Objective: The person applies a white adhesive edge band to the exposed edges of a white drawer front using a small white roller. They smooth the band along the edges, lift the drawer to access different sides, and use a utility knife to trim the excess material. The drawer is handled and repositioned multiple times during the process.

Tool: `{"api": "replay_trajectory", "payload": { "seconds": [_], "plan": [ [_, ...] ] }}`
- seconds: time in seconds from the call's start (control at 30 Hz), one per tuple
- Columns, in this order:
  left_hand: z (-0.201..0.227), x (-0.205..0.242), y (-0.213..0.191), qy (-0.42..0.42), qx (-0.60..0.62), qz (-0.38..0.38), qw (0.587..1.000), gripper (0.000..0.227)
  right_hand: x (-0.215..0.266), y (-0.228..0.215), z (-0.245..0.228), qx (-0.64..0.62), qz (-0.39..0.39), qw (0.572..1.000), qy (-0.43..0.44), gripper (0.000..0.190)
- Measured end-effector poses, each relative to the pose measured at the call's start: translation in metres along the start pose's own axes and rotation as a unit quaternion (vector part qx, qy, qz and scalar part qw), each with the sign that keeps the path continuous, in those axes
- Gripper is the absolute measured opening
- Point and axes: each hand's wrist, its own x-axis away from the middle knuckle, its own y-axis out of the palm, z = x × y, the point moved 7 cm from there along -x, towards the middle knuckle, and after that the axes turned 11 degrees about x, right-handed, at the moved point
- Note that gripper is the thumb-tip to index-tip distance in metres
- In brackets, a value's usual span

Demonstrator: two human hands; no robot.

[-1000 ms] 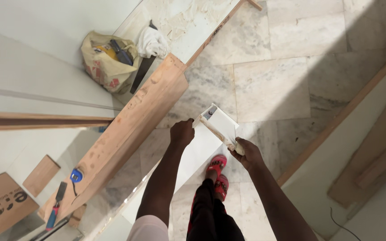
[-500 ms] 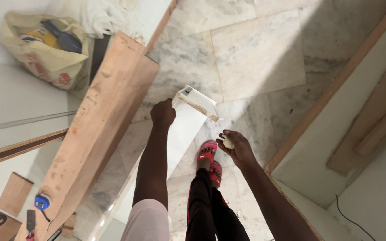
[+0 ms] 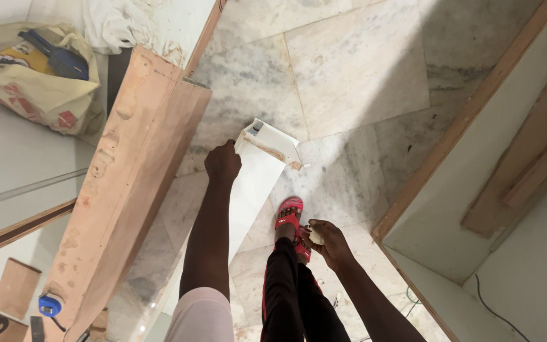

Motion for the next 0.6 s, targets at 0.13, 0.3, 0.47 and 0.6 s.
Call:
{"api": "replay_trajectory", "payload": {
  "seconds": [0.13, 0.3, 0.47, 0.6],
  "plan": [
    [-0.002, 0.022, -0.008, -0.021, 0.014, -0.017, 1.0, 0.057, 0.003, 0.013, -0.001, 0.036, -0.006, 0.999, -0.007, 0.035],
    [-0.022, 0.09, -0.016, 0.07, 0.04, 0.164, 0.983, 0.083, 0.04, 0.041, 0.0, 0.115, -0.003, 0.993, -0.008, 0.035],
    [-0.028, 0.222, 0.013, 0.034, 0.312, 0.149, 0.938, 0.056, 0.104, 0.071, -0.012, 0.296, 0.013, 0.949, -0.108, 0.034],
    [0.01, 0.354, 0.071, -0.226, 0.832, -0.133, 0.489, 0.06, 0.191, 0.12, -0.046, 0.546, 0.069, 0.771, -0.321, 0.026]
  ]
}}
